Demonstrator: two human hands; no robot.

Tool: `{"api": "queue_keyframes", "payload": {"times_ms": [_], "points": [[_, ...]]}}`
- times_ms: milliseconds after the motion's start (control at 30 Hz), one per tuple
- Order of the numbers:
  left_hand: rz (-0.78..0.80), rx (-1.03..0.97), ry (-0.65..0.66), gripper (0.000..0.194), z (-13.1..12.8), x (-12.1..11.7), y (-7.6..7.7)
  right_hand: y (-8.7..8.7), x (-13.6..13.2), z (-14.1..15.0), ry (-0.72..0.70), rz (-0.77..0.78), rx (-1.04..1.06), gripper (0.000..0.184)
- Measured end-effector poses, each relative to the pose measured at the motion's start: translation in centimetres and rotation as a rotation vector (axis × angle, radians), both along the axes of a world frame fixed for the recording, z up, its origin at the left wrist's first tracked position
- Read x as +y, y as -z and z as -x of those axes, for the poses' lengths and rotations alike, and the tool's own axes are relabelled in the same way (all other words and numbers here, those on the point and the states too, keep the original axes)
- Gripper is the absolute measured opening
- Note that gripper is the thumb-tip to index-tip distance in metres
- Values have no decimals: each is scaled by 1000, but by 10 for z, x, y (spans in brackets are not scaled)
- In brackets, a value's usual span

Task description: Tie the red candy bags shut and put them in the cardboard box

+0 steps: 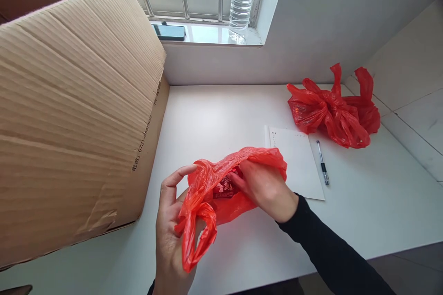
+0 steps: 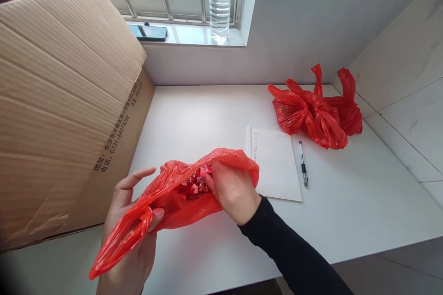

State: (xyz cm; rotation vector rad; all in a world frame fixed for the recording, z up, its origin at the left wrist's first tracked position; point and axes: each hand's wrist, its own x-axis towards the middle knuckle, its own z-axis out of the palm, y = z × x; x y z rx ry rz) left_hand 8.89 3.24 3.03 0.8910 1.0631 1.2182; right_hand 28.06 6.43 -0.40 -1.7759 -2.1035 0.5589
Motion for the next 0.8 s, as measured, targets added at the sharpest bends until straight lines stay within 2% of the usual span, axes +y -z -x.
{"api": "queue_keyframes", "payload": {"times_ms": [133, 267, 333, 400, 467, 567, 700, 800], "points": [[12, 13, 22, 65, 0, 0, 1, 9, 3, 2, -33, 17, 108, 21], [-5, 1, 6, 64, -1, 2, -2, -7, 1, 0, 110, -29, -87, 46], [-3, -9, 6, 63, -1, 3, -3, -19, 0, 1, 180, -44, -130, 52], [2, -8, 15, 63, -1, 4, -2, -26, 0, 3, 173, -37, -90, 49], [3, -2, 23, 62, -1, 4, -2, -27, 0, 5, 92, -28, -10, 41], [-3, 9, 17, 60, -2, 3, -3, -14, -2, 1, -28, -35, 82, 27], [16, 27, 4, 60, -2, 1, -5, 4, -6, -8, -82, -56, 108, 18], [-2, 34, 8, 59, -2, -1, -5, 3, -11, -12, -104, -74, 99, 19]]}}
